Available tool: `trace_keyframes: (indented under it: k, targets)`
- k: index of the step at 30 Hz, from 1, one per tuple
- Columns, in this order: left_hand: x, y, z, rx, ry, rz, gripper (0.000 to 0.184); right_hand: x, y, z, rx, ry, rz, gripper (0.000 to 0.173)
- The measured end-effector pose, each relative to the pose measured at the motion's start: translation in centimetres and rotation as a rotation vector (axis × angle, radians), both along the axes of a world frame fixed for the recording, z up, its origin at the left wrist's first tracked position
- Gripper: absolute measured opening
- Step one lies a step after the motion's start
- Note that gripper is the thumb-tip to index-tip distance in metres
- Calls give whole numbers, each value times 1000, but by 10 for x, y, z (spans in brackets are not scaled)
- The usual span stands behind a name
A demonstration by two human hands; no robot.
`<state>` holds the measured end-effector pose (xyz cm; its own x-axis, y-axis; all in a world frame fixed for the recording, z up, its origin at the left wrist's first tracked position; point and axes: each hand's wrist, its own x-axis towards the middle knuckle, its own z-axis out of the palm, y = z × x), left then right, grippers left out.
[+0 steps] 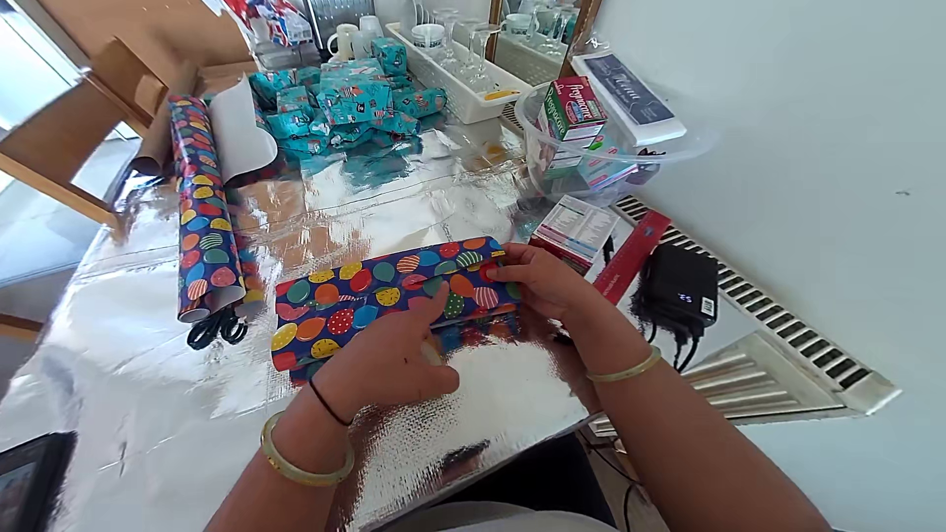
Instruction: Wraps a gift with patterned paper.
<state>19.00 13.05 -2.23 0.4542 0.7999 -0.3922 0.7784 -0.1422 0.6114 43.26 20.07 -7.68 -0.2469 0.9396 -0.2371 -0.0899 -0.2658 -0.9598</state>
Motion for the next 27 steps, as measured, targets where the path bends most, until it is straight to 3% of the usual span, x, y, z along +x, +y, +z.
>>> trace_keyframes:
  k: [5, 13, 18, 27]
  targets:
    - [7, 2, -5, -25, 34, -29, 98, -3, -1, 1, -6, -47, -100, 13]
    - [4, 4, -10, -36, 3, -39, 99, -11, 11, 0, -66, -157, -212, 45]
    - [-2, -1, -2, 79, 56, 44, 96, -15, 15, -4, 7, -233, -248, 24]
    - [4, -2, -1, 90, 215, 72, 92, -13, 15, -6, 6, -166, -243, 16]
